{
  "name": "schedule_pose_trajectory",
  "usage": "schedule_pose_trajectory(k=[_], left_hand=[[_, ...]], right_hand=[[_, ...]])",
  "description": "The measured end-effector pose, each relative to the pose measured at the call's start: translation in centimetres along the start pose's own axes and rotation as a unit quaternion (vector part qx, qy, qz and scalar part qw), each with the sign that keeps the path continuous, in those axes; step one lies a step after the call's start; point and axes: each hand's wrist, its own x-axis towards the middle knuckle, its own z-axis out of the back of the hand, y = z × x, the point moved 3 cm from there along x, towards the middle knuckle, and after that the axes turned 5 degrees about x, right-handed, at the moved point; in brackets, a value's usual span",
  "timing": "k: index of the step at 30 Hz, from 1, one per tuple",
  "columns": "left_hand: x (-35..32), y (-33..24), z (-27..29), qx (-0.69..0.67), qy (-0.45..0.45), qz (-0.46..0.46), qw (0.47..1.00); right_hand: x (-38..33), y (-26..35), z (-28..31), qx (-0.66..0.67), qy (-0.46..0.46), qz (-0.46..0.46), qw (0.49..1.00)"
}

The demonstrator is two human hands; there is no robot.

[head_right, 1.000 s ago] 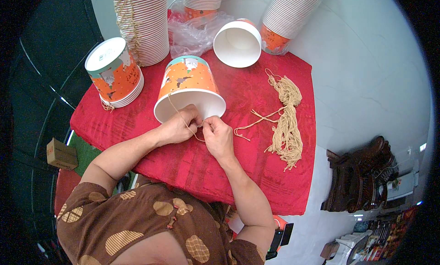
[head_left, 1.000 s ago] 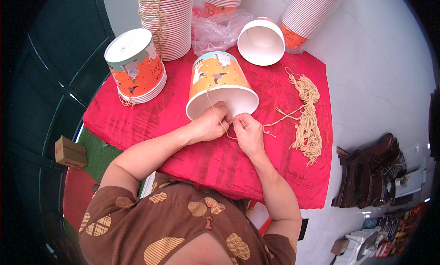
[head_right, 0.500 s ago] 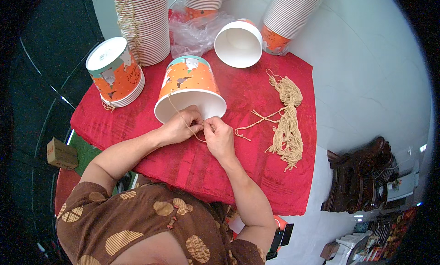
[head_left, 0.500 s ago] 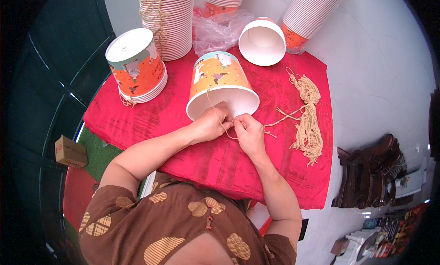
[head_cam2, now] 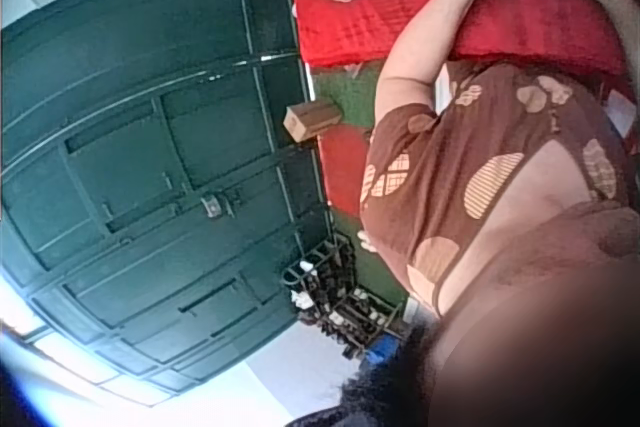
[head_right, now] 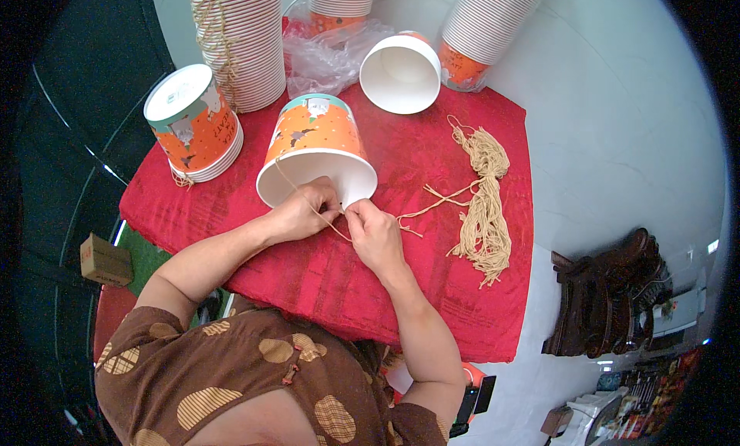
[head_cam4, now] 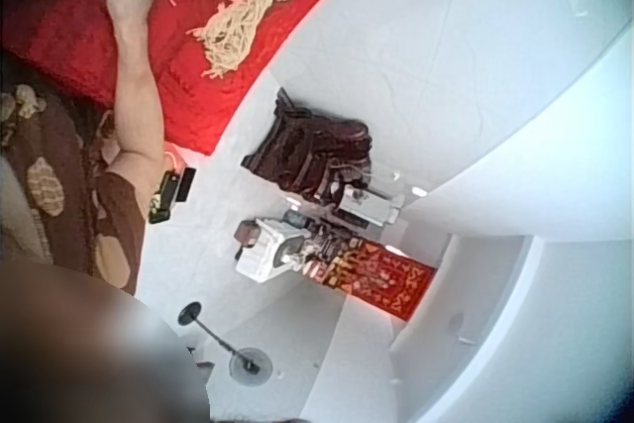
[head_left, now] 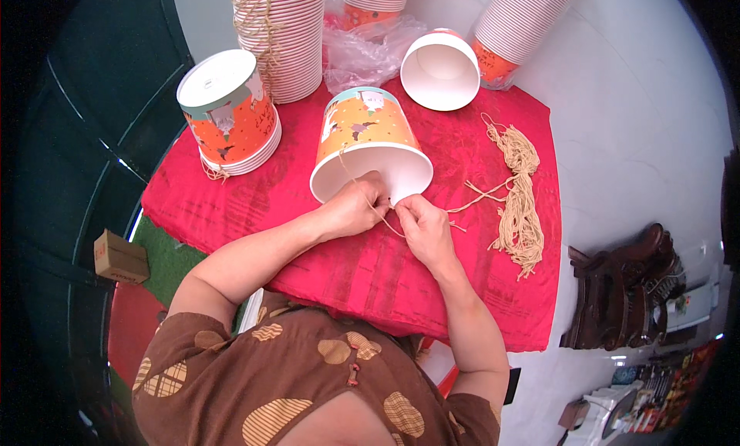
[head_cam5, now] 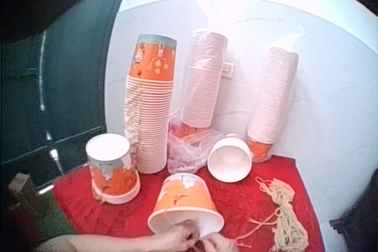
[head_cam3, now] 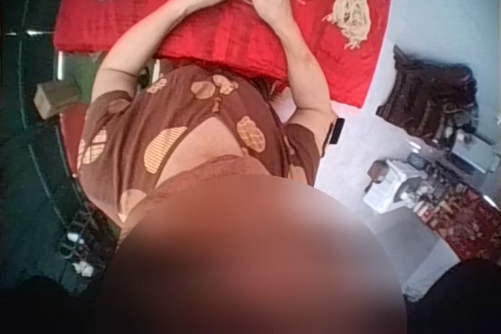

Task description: Attach a string handle to a paper bucket.

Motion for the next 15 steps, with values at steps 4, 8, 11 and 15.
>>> schedule_pose_trajectory(k=[4,8,11,15], left_hand=[[-0.02,0.13,0.00,0.012,0.004,-0.007,1.000],[0.00,-0.05,0.18,0.022,0.004,-0.009,1.000],[-0.10,-0.11,0.12,0.020,-0.003,-0.008,1.000],[-0.27,-0.53,0.30,0.031,-0.008,-0.021,0.999]], right_hand=[[-0.04,0.58,0.45,-0.014,0.003,0.020,1.000],[-0.13,0.63,0.64,-0.061,0.016,0.025,0.998],[-0.21,0.60,0.74,-0.081,0.016,0.031,0.996],[-0.27,0.34,0.72,-0.103,0.012,0.046,0.993]])
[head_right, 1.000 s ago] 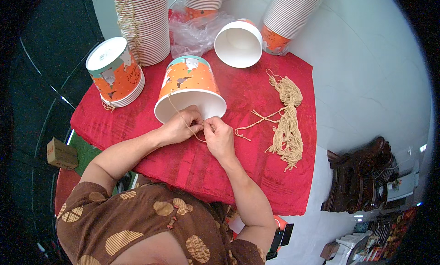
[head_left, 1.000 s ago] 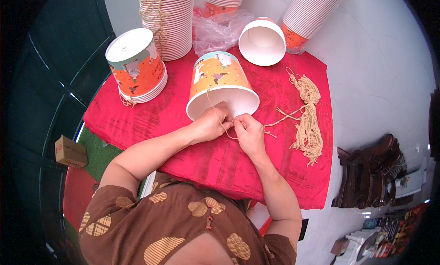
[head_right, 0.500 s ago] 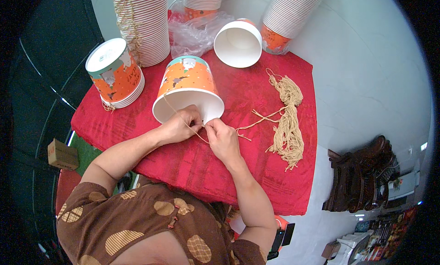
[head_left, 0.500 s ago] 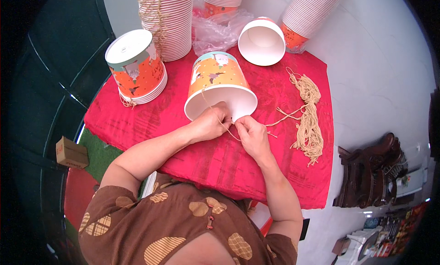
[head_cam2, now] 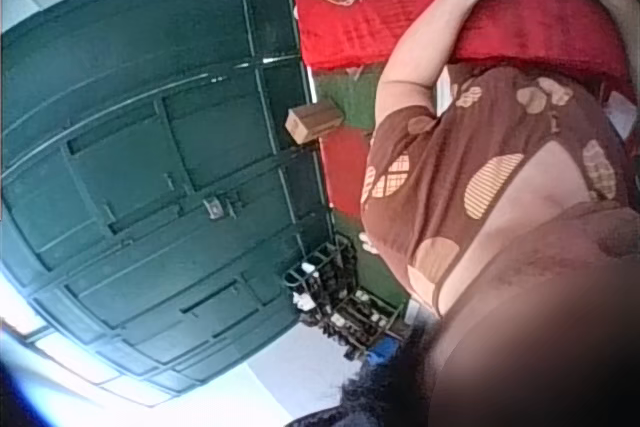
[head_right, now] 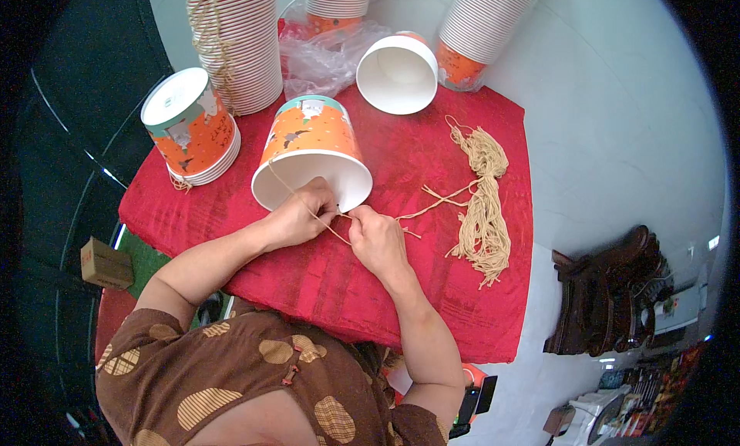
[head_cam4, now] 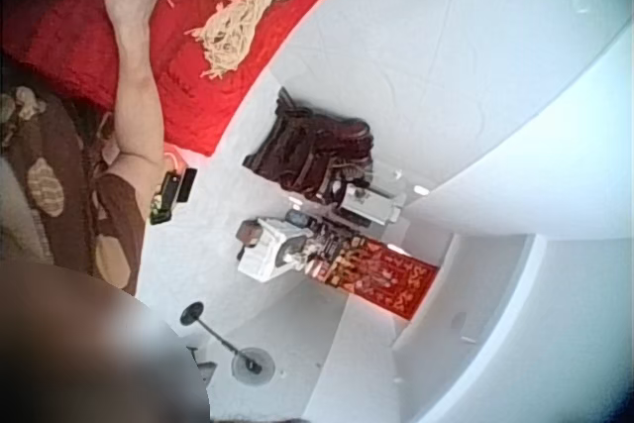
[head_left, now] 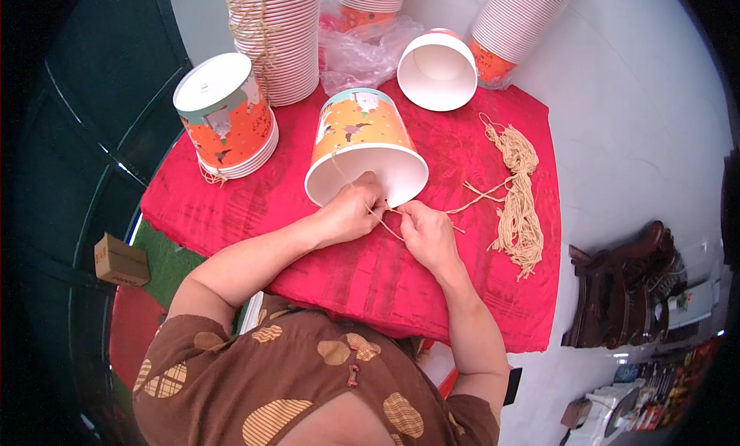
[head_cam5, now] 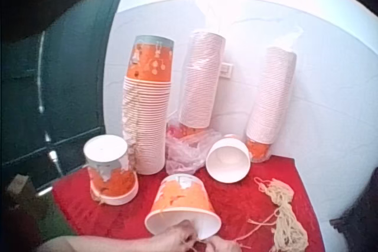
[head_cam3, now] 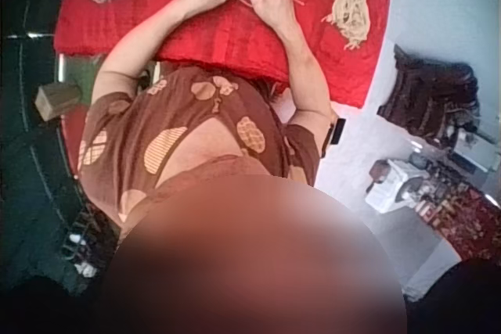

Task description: Attach a string handle to a paper bucket.

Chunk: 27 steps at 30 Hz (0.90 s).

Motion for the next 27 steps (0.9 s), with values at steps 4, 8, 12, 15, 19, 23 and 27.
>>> schedule_pose_trajectory(k=[4,8,12,15,19,23,27], left_hand=[[-0.1,-0.1,0.0,0.028,-0.009,-0.005,1.000],[0.0,-0.4,0.2,0.029,-0.007,0.003,1.000],[-0.1,-0.6,0.5,0.025,0.002,0.009,1.000],[-0.1,-0.6,0.6,0.030,0.011,0.013,0.999],[-0.1,-0.6,0.8,0.028,0.038,0.035,0.998],[0.1,-0.7,1.0,0.018,0.056,0.054,0.997],[0.2,-1.1,1.1,0.020,0.040,0.045,0.998]], right_hand=[[0.0,0.1,-0.1,-0.018,0.000,-0.009,1.000],[0.1,0.0,-0.2,-0.016,0.004,-0.034,0.999],[0.1,-0.1,-0.3,-0.021,-0.003,-0.041,0.999],[0.1,-0.2,-0.4,-0.021,-0.014,-0.036,0.999],[0.2,-0.4,-0.4,-0.026,-0.009,-0.046,0.999],[0.2,-0.4,-0.5,-0.023,-0.016,-0.043,0.999],[0.1,-0.5,-0.4,-0.021,-0.012,-0.043,0.999]])
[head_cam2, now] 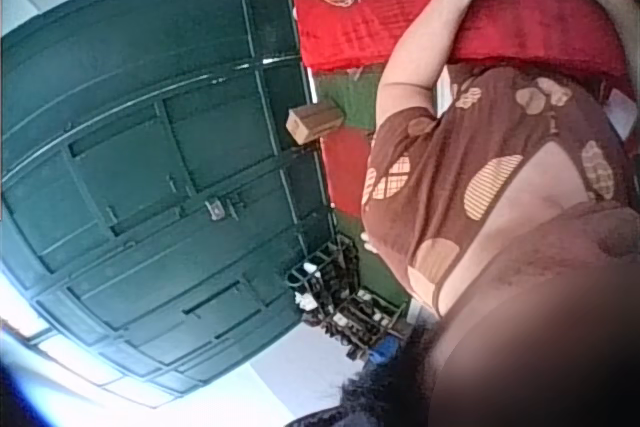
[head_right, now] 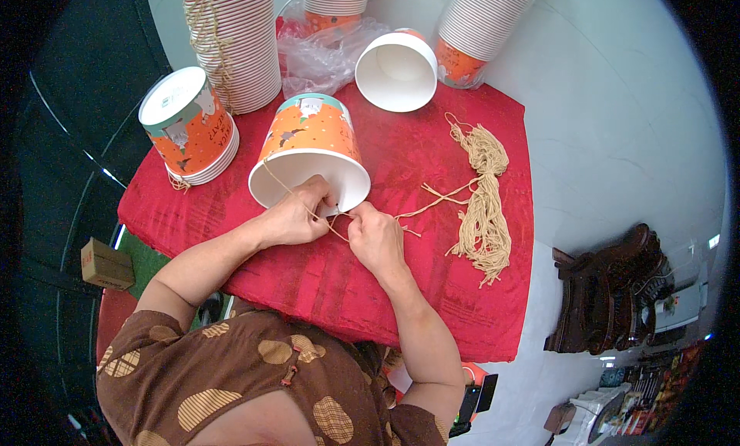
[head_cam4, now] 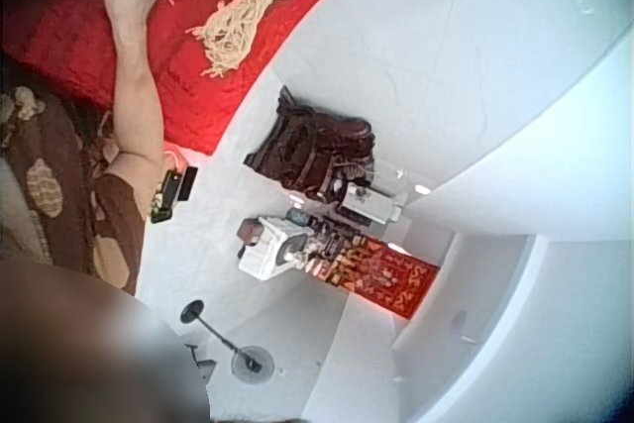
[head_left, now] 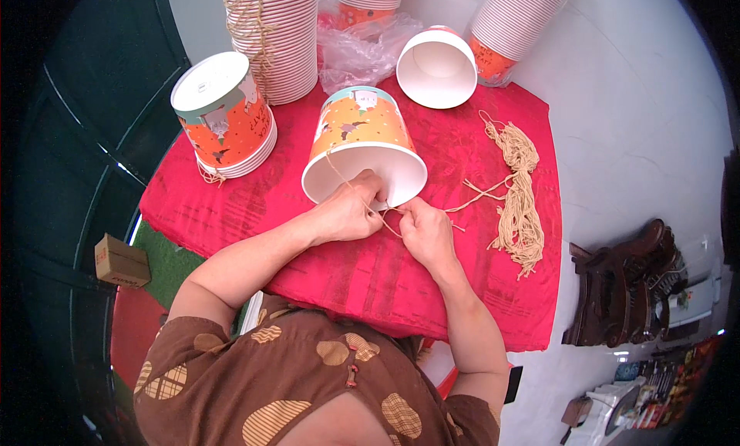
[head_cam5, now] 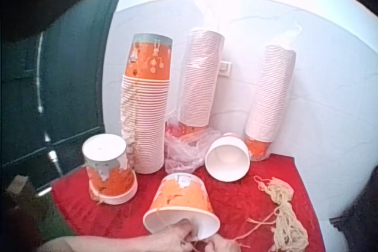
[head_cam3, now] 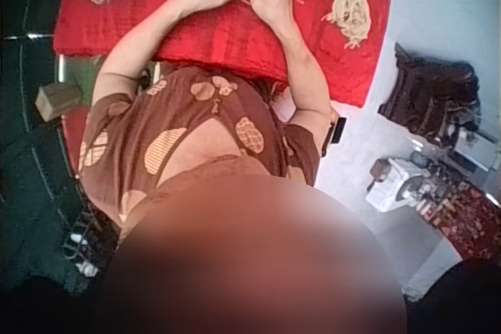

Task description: Attach a string handle to a paper bucket.

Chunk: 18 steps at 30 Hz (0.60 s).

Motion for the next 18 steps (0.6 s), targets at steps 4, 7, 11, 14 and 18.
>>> schedule_pose_trajectory(k=[4,7,11,14,18], left_hand=[[-0.1,0.4,-0.4,0.008,-0.024,-0.022,0.999],[-0.1,0.9,-0.8,0.018,-0.029,-0.035,0.999],[-0.1,0.8,-0.7,0.012,-0.028,-0.039,0.999],[-0.2,0.3,-0.6,0.013,-0.019,-0.026,0.999],[-0.1,0.9,-1.0,0.020,-0.033,-0.054,0.998]], right_hand=[[-0.1,0.5,0.2,-0.006,0.016,-0.014,1.000],[-0.1,0.5,0.2,0.002,0.015,-0.007,1.000],[0.0,0.9,0.4,0.012,0.034,-0.037,0.999],[0.1,1.0,0.4,0.020,0.032,-0.042,0.998],[0.0,0.2,0.1,0.032,0.022,-0.031,0.999]])
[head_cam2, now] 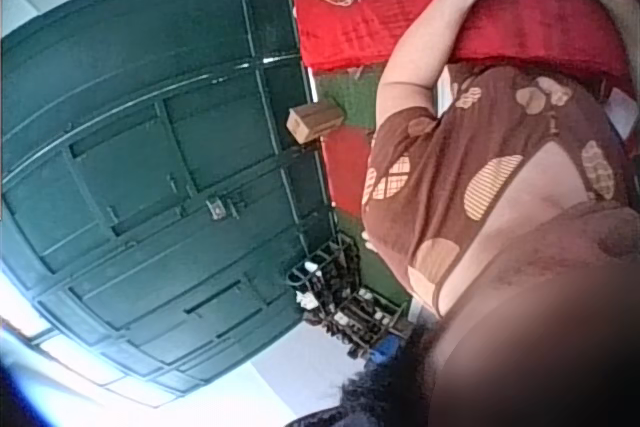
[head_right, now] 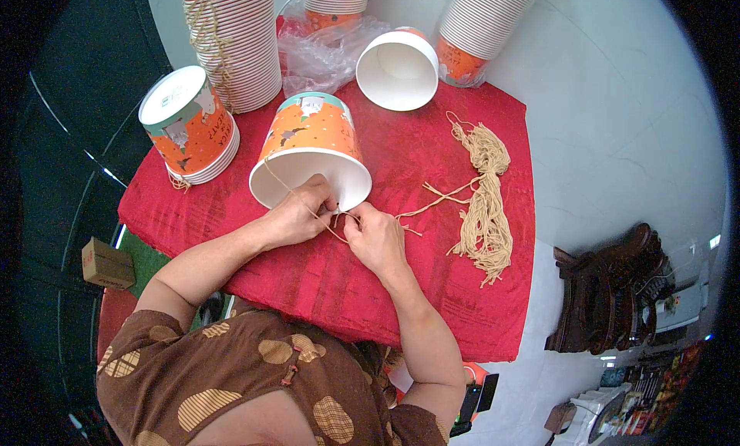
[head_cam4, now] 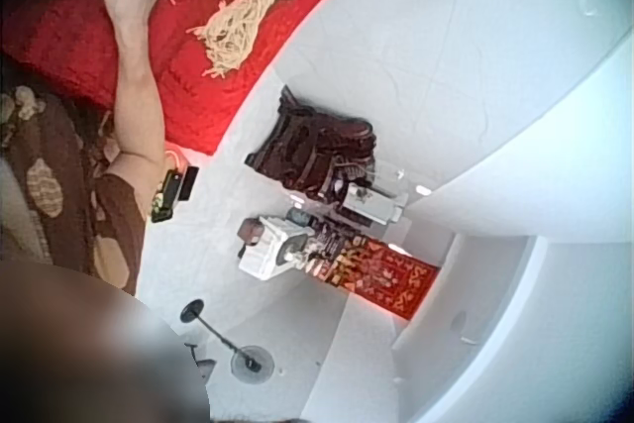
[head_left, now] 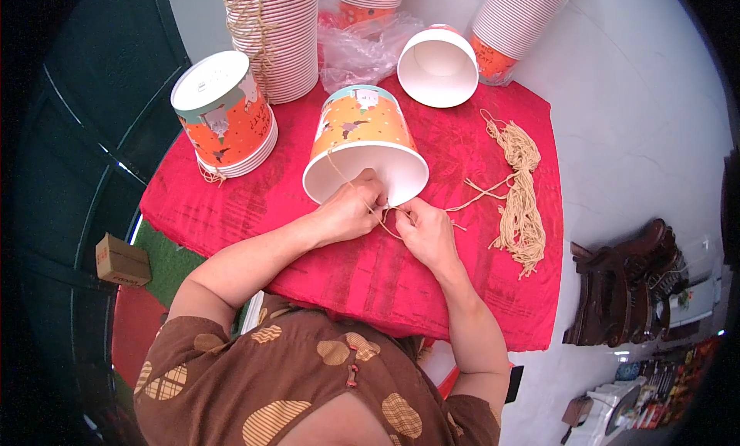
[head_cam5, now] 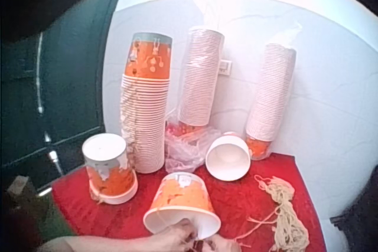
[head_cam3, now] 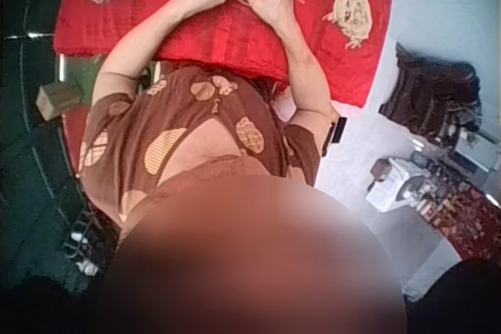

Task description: Attach a string handle to a paper bucket.

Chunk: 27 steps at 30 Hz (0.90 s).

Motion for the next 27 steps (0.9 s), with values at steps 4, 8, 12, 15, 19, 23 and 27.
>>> schedule_pose_trajectory(k=[4,8,12,15,19,23,27], left_hand=[[-0.2,-0.4,-0.2,0.000,-0.005,0.016,1.000],[0.0,-1.0,-0.5,0.033,0.001,0.051,0.998],[0.0,-0.3,-0.9,0.047,-0.012,0.042,0.998],[0.1,-0.4,-0.9,0.052,-0.017,0.031,0.998],[0.2,0.0,-0.7,0.027,0.000,0.036,0.999],[0.3,-0.5,-0.1,-0.001,0.007,0.039,0.999],[0.3,-0.3,0.1,-0.009,0.014,0.047,0.999]], right_hand=[[0.1,0.7,0.1,0.013,0.001,-0.007,1.000],[0.1,1.0,0.3,0.008,0.010,-0.034,0.999],[0.2,0.7,0.1,0.023,0.010,-0.036,0.999],[0.4,-0.5,-0.2,0.069,-0.017,-0.024,0.997],[0.8,-0.3,0.1,0.053,-0.020,-0.039,0.998],[0.9,-1.5,-0.2,0.103,-0.025,-0.042,0.993],[0.9,-1.4,-0.2,0.118,-0.023,-0.058,0.991]])
